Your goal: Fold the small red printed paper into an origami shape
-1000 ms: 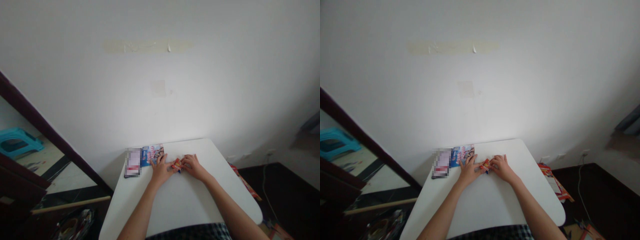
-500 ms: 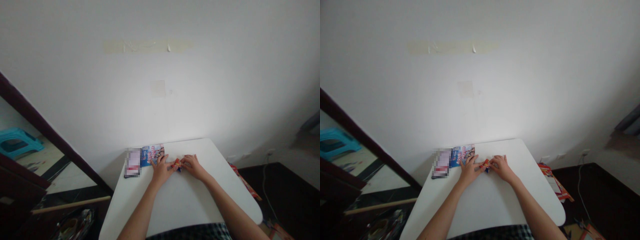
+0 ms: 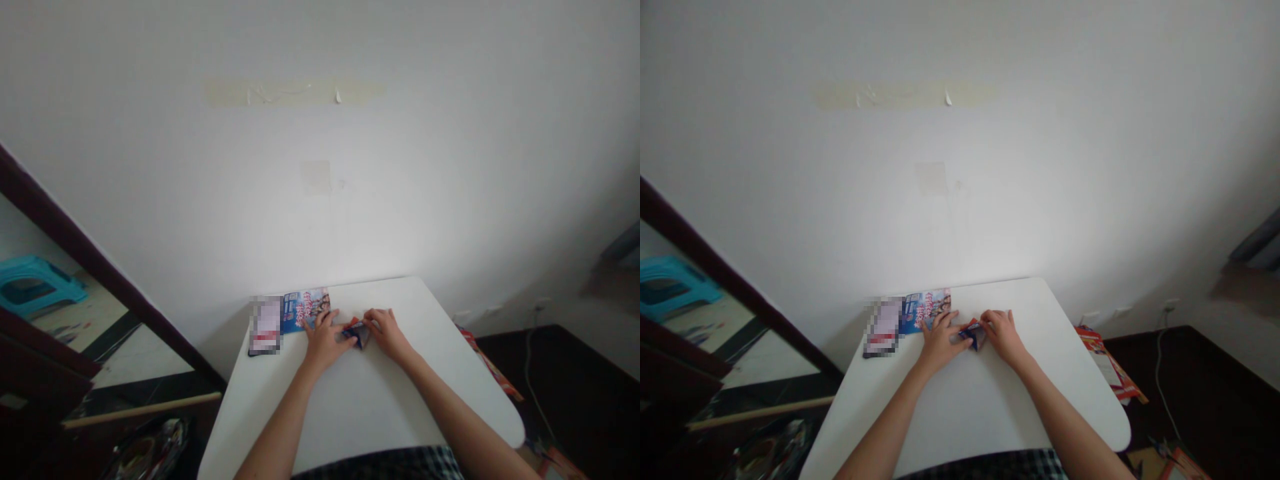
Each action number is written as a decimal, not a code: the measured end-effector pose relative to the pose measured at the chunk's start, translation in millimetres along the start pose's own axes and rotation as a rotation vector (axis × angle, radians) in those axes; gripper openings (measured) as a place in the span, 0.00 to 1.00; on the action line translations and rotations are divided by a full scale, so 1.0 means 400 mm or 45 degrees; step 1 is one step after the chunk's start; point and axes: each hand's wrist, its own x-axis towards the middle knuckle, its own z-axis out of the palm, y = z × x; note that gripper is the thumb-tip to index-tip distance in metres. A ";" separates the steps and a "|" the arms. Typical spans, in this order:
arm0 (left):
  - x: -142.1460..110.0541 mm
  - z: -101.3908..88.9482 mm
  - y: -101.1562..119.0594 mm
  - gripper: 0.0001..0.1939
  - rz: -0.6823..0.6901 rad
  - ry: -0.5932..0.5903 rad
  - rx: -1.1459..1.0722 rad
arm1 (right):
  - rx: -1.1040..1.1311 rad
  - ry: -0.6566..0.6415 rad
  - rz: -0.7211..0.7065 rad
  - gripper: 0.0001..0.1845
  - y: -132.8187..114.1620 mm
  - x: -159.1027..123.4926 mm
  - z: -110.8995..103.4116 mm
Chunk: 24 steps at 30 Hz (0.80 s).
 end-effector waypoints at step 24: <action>0.013 0.027 -0.002 0.09 -0.093 0.191 -0.037 | -0.126 0.046 -0.049 0.17 0.006 -0.001 0.014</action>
